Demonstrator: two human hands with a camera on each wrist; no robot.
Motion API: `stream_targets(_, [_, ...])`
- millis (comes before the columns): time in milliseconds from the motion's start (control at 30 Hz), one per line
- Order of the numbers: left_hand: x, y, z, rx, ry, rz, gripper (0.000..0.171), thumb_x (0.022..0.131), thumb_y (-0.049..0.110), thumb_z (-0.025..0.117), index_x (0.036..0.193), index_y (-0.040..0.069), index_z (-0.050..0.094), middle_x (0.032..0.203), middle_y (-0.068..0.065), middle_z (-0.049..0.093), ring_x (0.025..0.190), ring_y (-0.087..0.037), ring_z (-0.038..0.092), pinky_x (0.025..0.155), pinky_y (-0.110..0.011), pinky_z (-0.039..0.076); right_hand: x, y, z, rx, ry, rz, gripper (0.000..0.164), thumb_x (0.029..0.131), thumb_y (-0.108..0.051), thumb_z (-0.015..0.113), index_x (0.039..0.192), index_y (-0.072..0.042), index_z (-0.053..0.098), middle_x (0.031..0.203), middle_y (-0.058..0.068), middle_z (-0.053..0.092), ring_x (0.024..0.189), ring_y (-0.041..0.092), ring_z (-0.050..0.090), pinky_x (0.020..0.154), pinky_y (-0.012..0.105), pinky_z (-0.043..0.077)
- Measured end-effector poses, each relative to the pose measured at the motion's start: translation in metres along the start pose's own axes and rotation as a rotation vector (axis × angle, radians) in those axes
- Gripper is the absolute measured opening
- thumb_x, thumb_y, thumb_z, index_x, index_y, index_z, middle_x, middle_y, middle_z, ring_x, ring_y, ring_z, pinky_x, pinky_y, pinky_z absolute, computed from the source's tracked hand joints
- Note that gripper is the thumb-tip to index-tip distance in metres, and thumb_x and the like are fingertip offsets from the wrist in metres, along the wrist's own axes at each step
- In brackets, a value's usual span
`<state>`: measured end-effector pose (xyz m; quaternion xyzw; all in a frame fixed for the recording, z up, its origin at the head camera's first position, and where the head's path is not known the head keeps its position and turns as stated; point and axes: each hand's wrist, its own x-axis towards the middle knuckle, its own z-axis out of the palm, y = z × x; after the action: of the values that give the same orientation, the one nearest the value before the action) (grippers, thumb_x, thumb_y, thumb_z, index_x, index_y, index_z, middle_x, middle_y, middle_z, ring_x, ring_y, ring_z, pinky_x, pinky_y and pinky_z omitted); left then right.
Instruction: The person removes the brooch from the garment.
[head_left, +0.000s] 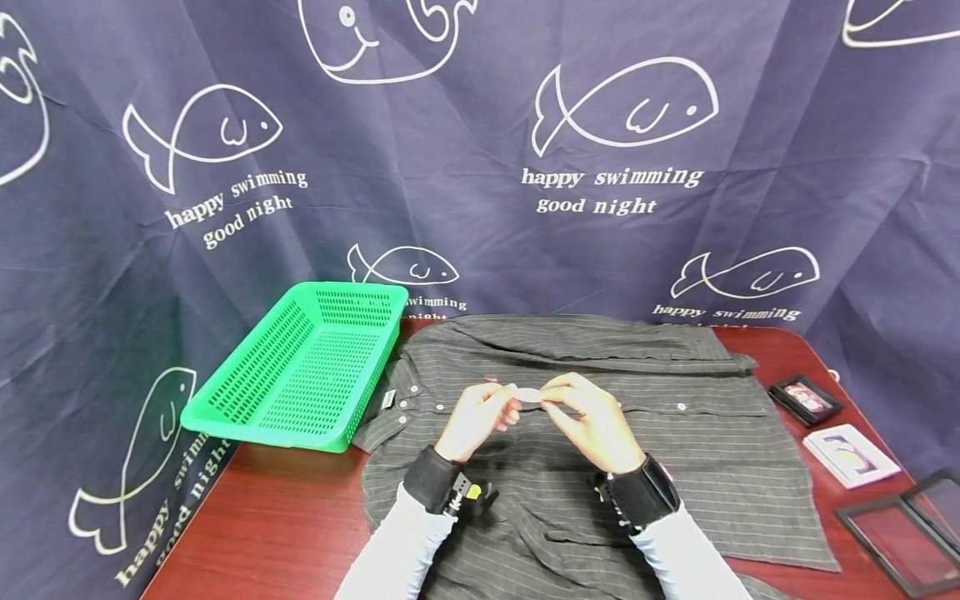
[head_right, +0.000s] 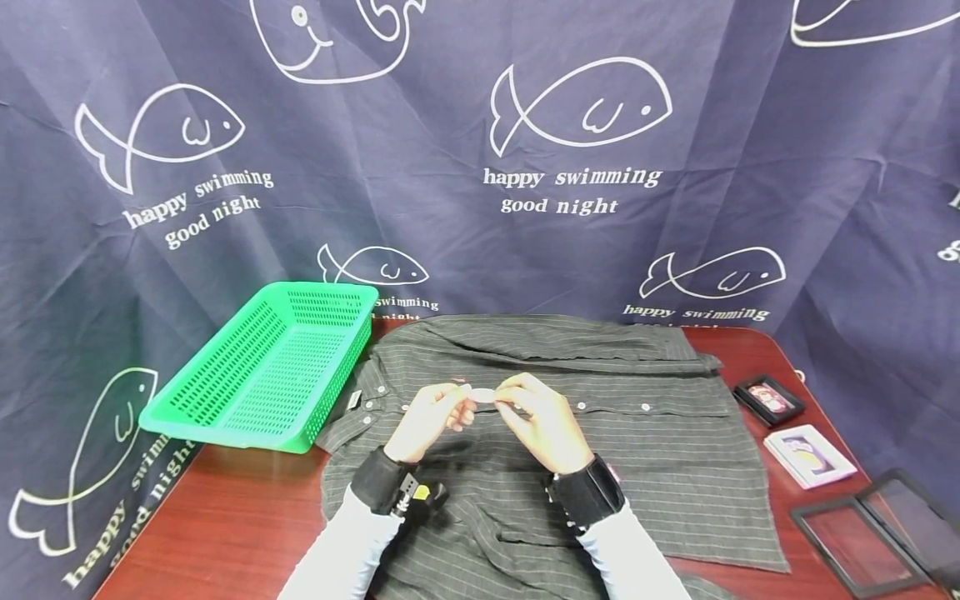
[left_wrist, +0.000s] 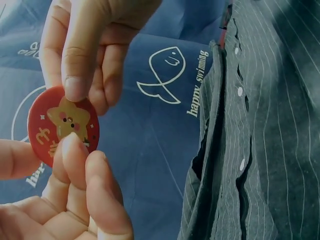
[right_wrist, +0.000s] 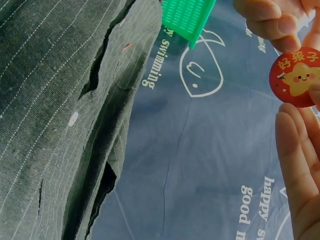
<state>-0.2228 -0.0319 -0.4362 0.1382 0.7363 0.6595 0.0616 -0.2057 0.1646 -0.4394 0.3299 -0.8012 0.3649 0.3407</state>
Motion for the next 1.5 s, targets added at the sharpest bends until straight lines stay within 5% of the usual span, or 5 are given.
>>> stream_targets(367, [-0.001, -0.002, 0.001, -0.02, 0.059, -0.041, 0.03, 0.097, 0.008, 0.052, 0.087, -0.018, 0.063, 0.062, 0.006, 0.058, 0.054, -0.003, 0.055, 0.049, -0.015, 0.041, -0.001, 0.003, 0.004, 0.04, -0.03, -0.014, 0.026, 0.073, 0.009, 0.077, 0.093, -0.007, 0.073, 0.098, 0.004, 0.068, 0.089, 0.017, 0.065, 0.085, 0.015, 0.047])
stream_targets(900, [-0.005, 0.004, 0.003, -0.014, 0.108, -0.011, 0.018, 0.091, -0.003, 0.053, 0.083, -0.018, 0.06, 0.059, 0.003, 0.055, 0.051, -0.005, 0.049, 0.049, -0.016, 0.038, -0.001, 0.004, 0.005, 0.101, -0.033, 0.022, 0.032, 0.073, 0.011, 0.076, 0.099, -0.007, 0.072, 0.104, 0.007, 0.067, 0.089, 0.017, 0.064, 0.084, 0.012, 0.047])
stream_targets(1167, [-0.02, 0.034, 0.0, 0.107, 0.06, 0.089, 0.018, 0.094, -0.002, 0.052, 0.088, -0.016, 0.061, 0.075, -0.034, 0.061, 0.056, 0.002, 0.048, 0.053, -0.014, 0.04, 0.004, 0.004, -0.006, 0.262, 0.001, 0.201, 0.031, 0.078, 0.015, 0.072, 0.105, -0.001, 0.071, 0.106, 0.014, 0.068, 0.092, 0.019, 0.068, 0.083, 0.015, 0.053])
stream_targets(1367, [-0.022, 0.038, -0.001, 0.167, 0.039, 0.146, 0.017, 0.095, -0.001, 0.052, 0.089, -0.012, 0.062, 0.079, -0.033, 0.062, 0.059, 0.001, 0.047, 0.056, -0.016, 0.04, 0.01, 0.0, -0.016, 0.366, -0.003, 0.344, 0.028, 0.085, 0.01, 0.068, 0.111, 0.0, 0.068, 0.106, 0.017, 0.069, 0.094, 0.012, 0.069, 0.083, 0.014, 0.053])
stream_targets(1500, [-0.02, 0.034, -0.003, 0.21, 0.012, 0.2, 0.016, 0.096, -0.001, 0.051, 0.09, -0.011, 0.062, 0.082, -0.032, 0.062, 0.061, -0.008, 0.05, 0.059, -0.016, 0.041, 0.014, -0.002, -0.019, 0.432, -0.031, 0.392, 0.024, 0.089, 0.002, 0.067, 0.113, 0.0, 0.068, 0.105, 0.006, 0.07, 0.096, 0.007, 0.068, 0.084, 0.016, 0.053])
